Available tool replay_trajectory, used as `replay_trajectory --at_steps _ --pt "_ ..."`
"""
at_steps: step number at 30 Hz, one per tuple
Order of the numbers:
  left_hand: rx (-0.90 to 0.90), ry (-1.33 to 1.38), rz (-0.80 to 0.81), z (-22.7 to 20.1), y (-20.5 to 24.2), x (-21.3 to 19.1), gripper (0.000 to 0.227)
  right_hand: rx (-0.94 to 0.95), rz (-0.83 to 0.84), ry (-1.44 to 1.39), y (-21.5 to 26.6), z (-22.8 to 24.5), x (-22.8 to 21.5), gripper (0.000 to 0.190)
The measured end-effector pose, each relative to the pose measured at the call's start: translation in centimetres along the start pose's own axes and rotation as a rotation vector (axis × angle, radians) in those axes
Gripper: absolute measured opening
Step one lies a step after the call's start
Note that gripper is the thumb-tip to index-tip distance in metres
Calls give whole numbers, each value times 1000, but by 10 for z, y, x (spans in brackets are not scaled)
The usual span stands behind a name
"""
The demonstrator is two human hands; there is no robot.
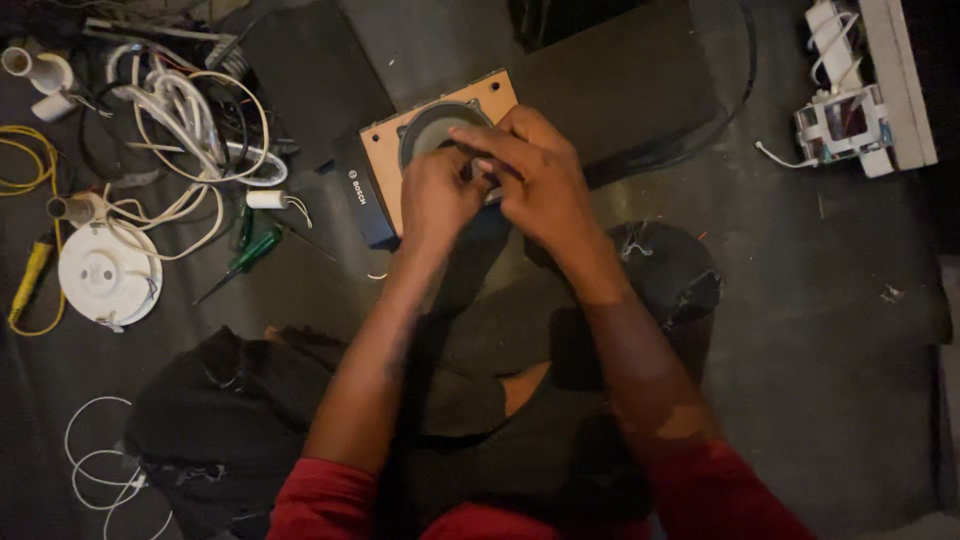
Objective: The person uses a screwdriver to remove screws from a speaker mounted on a wooden board. They then flip the speaker over and continue to adjust the screws on the back side.
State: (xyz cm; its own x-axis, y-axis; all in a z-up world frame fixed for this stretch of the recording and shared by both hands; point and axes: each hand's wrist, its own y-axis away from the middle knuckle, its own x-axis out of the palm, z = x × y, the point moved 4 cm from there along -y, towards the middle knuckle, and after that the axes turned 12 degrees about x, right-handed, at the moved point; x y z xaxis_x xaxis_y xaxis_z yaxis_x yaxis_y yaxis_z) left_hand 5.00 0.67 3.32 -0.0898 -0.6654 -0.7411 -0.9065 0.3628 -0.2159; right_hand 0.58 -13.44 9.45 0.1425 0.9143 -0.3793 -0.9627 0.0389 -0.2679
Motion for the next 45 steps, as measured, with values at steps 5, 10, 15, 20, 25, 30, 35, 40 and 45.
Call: replay_trajectory --at_steps 5,10,15,20,25,30,35,40,45 --pt "64 407 212 14 -16 -7 15 -7 69 33 1 -2 0 59" --pt "257 268 38 9 -20 0 12 -92 -30 38 -1 2 -5 41" --pt "-46 302 108 13 -14 8 15 -132 -121 232 -5 1 -6 38" --pt "200 149 -128 -6 -14 -9 26 -70 9 20 -7 -4 -1 62" --pt "116 231 92 9 -14 -7 25 31 45 45 -5 -1 0 62" --pt "152 117 79 20 -10 3 47 -211 -101 162 0 18 -8 37" --pt "228 95 -69 5 -9 2 26 1 -38 72 -8 5 -11 33" --pt "134 130 30 -4 -12 -9 36 -59 35 58 -9 1 -15 42" --pt "107 286 166 6 -7 -3 26 -156 57 146 -7 10 -17 56"
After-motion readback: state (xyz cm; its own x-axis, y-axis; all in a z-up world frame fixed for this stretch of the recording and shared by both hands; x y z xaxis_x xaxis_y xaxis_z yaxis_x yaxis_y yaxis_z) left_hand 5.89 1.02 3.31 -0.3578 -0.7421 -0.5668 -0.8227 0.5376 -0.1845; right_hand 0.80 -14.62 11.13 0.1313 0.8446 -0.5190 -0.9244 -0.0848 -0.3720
